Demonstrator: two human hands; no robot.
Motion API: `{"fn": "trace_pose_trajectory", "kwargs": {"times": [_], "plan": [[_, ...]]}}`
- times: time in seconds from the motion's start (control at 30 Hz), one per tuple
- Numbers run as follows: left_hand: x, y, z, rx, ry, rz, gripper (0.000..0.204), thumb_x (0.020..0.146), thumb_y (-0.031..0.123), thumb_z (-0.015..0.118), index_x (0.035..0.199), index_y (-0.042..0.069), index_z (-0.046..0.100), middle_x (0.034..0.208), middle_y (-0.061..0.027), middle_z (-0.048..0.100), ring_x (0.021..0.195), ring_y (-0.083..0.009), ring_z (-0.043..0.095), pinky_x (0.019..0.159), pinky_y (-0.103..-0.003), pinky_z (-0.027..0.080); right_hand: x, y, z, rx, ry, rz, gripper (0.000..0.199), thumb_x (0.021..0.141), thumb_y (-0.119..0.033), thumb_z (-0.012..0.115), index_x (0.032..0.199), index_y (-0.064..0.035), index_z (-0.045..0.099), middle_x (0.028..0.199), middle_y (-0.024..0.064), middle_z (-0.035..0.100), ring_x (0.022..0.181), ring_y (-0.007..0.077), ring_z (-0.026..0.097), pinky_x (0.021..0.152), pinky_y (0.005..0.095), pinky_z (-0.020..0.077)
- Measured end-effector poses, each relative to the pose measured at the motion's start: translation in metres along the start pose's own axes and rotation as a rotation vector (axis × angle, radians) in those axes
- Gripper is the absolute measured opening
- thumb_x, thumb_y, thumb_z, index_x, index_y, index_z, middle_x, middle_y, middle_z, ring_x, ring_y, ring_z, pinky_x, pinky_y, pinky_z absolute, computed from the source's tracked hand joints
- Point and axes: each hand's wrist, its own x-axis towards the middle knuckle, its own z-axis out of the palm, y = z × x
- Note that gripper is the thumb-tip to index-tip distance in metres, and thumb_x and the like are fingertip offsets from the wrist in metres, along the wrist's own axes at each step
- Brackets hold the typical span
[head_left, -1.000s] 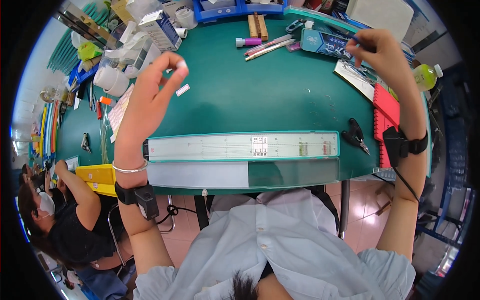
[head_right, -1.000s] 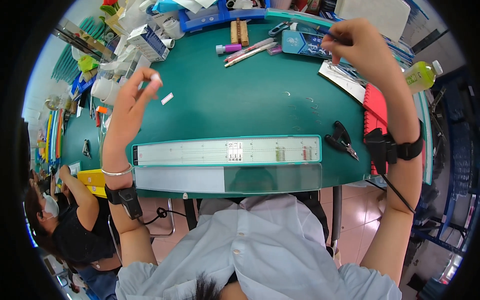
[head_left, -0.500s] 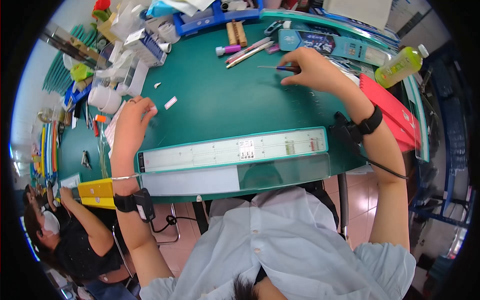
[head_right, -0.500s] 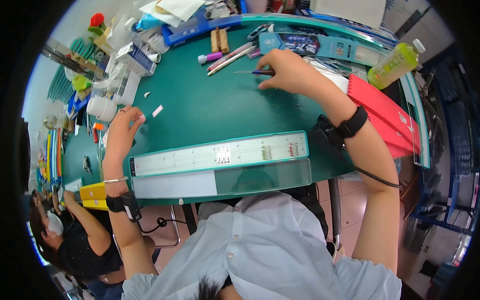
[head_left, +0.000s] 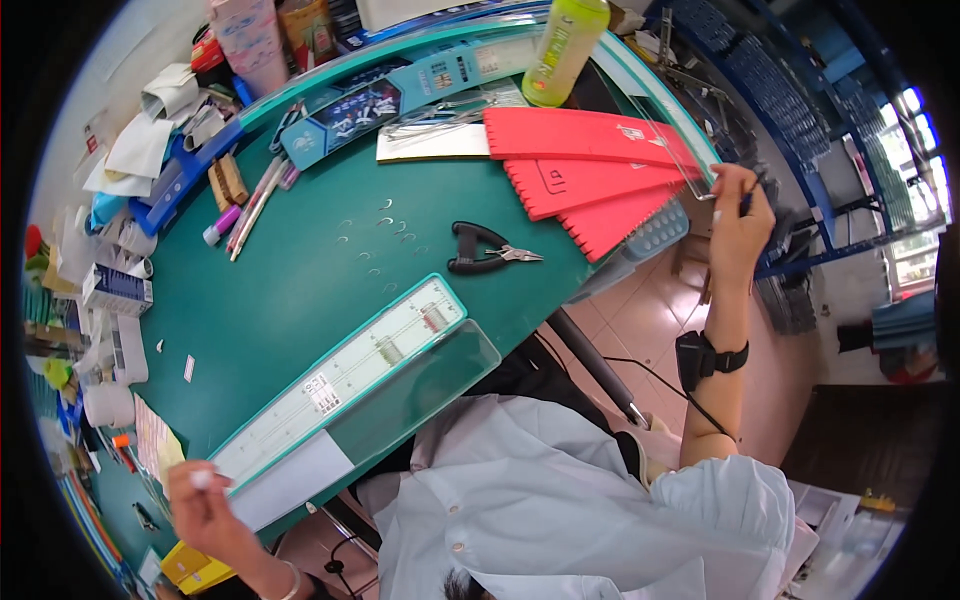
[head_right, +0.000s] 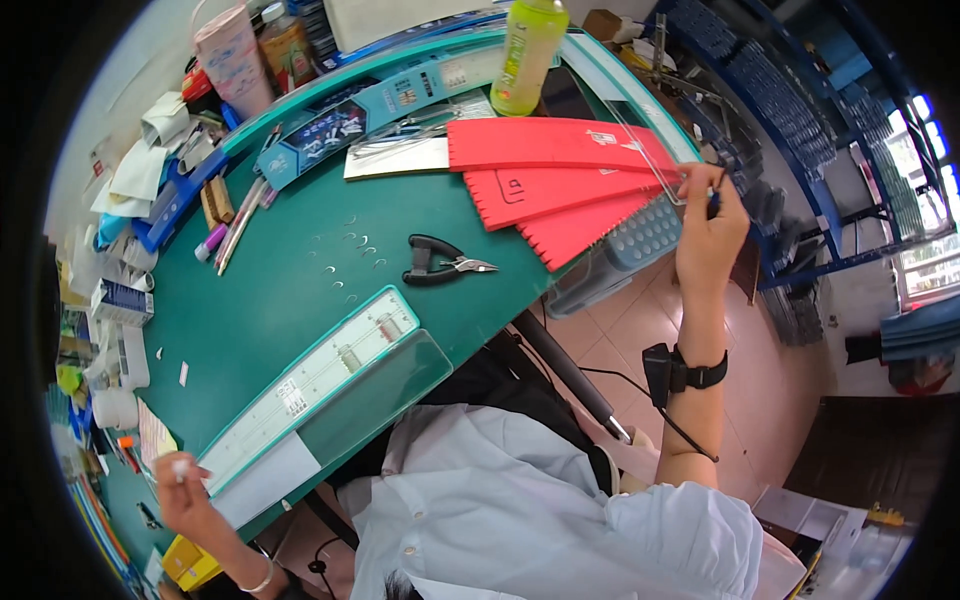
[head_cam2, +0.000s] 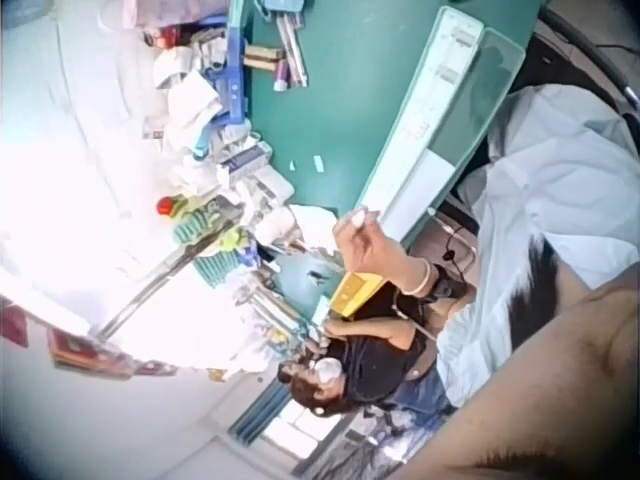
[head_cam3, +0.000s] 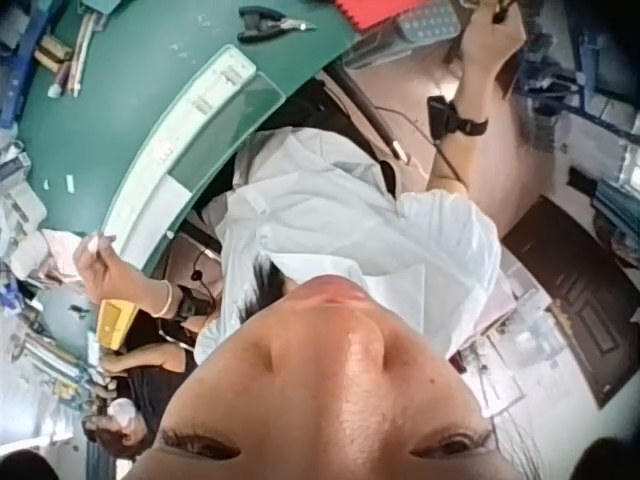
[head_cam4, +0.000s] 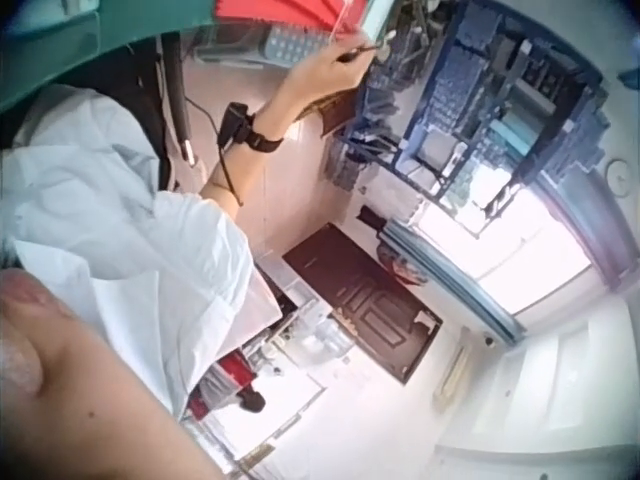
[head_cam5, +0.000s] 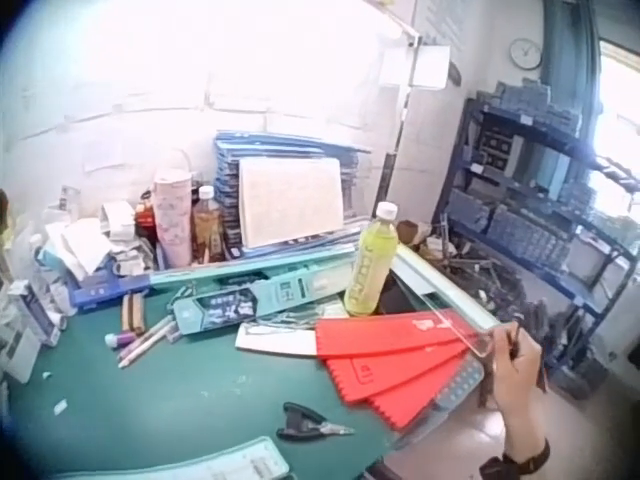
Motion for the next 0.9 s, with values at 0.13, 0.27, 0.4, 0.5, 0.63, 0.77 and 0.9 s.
{"fn": "trace_pose_trajectory", "kwargs": {"times": [0.13, 0.27, 0.4, 0.5, 0.63, 0.77, 0.9], "plan": [[-0.018, 0.037, 0.063, -0.403, -0.201, -0.040, 0.008, 0.082, -0.006, 0.071, 0.082, 0.001, 0.066, 0.080, -0.0098, 0.063, 0.067, -0.0171, 0.058, 0.058, -0.026, 0.047, -0.021, 0.061, 0.025, -0.153, -0.002, -0.112, 0.013, 0.096, -0.013, 0.063, 0.100, -0.0019, 0.069, 0.086, 0.0117, 0.070, 0.076, 0.0210, 0.067, 0.069, 0.0349, 0.0507], [-0.025, 0.065, 0.091, -0.365, -0.397, -0.064, 0.019, 0.070, -0.011, 0.079, 0.083, 0.001, 0.074, 0.081, -0.0103, 0.069, 0.068, -0.0179, 0.063, 0.059, -0.025, 0.048, -0.026, 0.068, 0.043, -0.282, -0.046, -0.163, 0.010, 0.092, -0.011, 0.065, 0.101, -0.0058, 0.064, 0.091, 0.0149, 0.068, 0.081, 0.0349, 0.068, 0.073, 0.0427, 0.0534], [-0.033, 0.073, 0.094, -0.305, -0.443, -0.081, 0.023, 0.068, -0.011, 0.080, 0.087, 0.001, 0.076, 0.081, -0.0093, 0.070, 0.069, -0.0168, 0.063, 0.059, -0.024, 0.047, -0.024, 0.057, 0.047, -0.502, -0.100, -0.094, 0.009, 0.095, -0.012, 0.059, 0.100, -0.0048, 0.060, 0.096, 0.0152, 0.066, 0.082, 0.0373, 0.068, 0.071, 0.0472, 0.0532], [-0.033, 0.072, 0.091, -0.257, -0.430, -0.058, 0.022, 0.069, -0.011, 0.080, 0.087, 0.001, 0.076, 0.080, -0.0087, 0.070, 0.068, -0.0164, 0.062, 0.058, -0.024, 0.046, -0.023, 0.050, 0.049, -0.688, -0.180, -0.040, 0.008, 0.094, -0.009, 0.055, 0.099, -0.0030, 0.058, 0.103, 0.0152, 0.063, 0.081, 0.0392, 0.068, 0.070, 0.0501, 0.0528], [-0.033, 0.072, 0.086, -0.243, -0.457, -0.080, 0.014, 0.074, -0.009, 0.077, 0.085, -0.001, 0.073, 0.080, -0.0108, 0.070, 0.070, -0.0177, 0.066, 0.065, -0.026, 0.051, -0.020, 0.055, 0.047, -0.656, -0.198, -0.163, 0.014, 0.087, -0.005, 0.058, 0.101, -0.0011, 0.057, 0.113, 0.0127, 0.060, 0.079, 0.0401, 0.067, 0.069, 0.0508, 0.0527], [-0.032, 0.070, 0.090, -0.257, -0.435, -0.084, 0.020, 0.071, -0.009, 0.081, 0.087, 0.000, 0.074, 0.081, -0.0090, 0.069, 0.070, -0.0182, 0.063, 0.061, -0.027, 0.047, -0.020, 0.053, 0.051, -0.597, -0.178, -0.176, 0.019, 0.084, -0.003, 0.064, 0.102, -0.0023, 0.058, 0.111, 0.0090, 0.061, 0.083, 0.0390, 0.066, 0.070, 0.0489, 0.0533], [-0.027, 0.073, 0.097, -0.287, -0.464, -0.032, 0.019, 0.072, -0.007, 0.080, 0.087, 0.000, 0.073, 0.083, -0.0100, 0.070, 0.074, -0.0210, 0.065, 0.067, -0.029, 0.050, -0.024, 0.054, 0.059, -0.602, -0.101, -0.160, 0.015, 0.086, -0.005, 0.063, 0.099, -0.0030, 0.059, 0.111, 0.0092, 0.061, 0.083, 0.0387, 0.066, 0.069, 0.0486, 0.0532]]}}
